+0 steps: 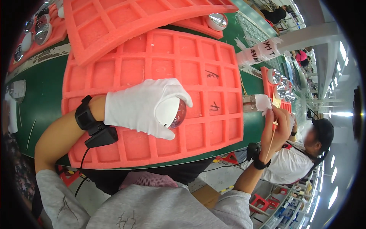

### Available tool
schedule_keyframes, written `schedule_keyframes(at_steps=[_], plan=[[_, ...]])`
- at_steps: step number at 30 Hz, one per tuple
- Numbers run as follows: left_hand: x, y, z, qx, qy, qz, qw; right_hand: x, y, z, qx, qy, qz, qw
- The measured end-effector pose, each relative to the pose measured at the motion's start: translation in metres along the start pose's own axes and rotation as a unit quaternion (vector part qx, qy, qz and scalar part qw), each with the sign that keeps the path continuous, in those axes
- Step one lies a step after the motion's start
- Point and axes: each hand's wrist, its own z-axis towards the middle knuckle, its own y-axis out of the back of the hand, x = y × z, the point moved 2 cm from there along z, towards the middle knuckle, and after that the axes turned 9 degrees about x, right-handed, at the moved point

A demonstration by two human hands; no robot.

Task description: The person cleans a small electronic device by wiping it with a cloth and using a wooden stick to scrape the crevices. They then pick up a new cloth to wipe the device again before continuing to scrape the small openings with the stick.

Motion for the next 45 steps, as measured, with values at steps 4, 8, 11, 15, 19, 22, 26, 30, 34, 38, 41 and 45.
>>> schedule_keyframes(at_steps=[4,8,11,15,19,22,26,30,34,38,41,45], plan=[[-0.001,-0.001,-0.001,0.004,0.012,-0.004,1.000,0.082,-0.022,-0.003,0.034,0.024,0.193,0.980],[0.004,-0.002,0.004,0.005,-0.018,0.013,1.000,0.134,-0.058,-0.014,0.053,0.029,0.249,0.967],[0.002,-0.004,0.002,0.004,-0.045,0.019,0.999,0.160,-0.074,-0.028,0.054,0.042,0.260,0.963],[-0.002,-0.005,0.001,-0.011,0.023,0.020,0.999,0.178,-0.072,-0.052,0.050,0.064,0.223,0.971],[0.001,-0.005,0.002,-0.005,0.027,0.020,0.999,0.183,-0.072,-0.052,0.070,0.063,0.215,0.972],[0.001,-0.003,0.003,0.009,0.028,0.026,0.999,0.182,-0.075,-0.034,0.073,0.044,0.240,0.967],[0.005,-0.005,0.001,-0.017,-0.020,0.045,0.999,0.182,-0.079,-0.027,0.075,0.048,0.242,0.966],[-0.001,0.000,0.005,-0.010,0.006,0.026,1.000,0.190,-0.070,-0.049,0.144,0.046,0.209,0.966],[-0.002,0.001,0.007,0.005,0.043,0.001,0.999,0.195,-0.068,-0.066,0.197,0.040,0.195,0.960],[-0.006,-0.001,0.009,0.015,0.041,0.033,0.998,0.198,-0.070,-0.064,0.248,0.012,0.205,0.947],[0.001,-0.002,0.009,0.023,0.019,0.023,0.999,0.193,-0.077,-0.045,0.220,-0.019,0.254,0.942],[0.003,0.001,0.010,0.027,0.023,0.008,0.999,0.201,-0.066,-0.062,0.270,-0.002,0.221,0.937]])
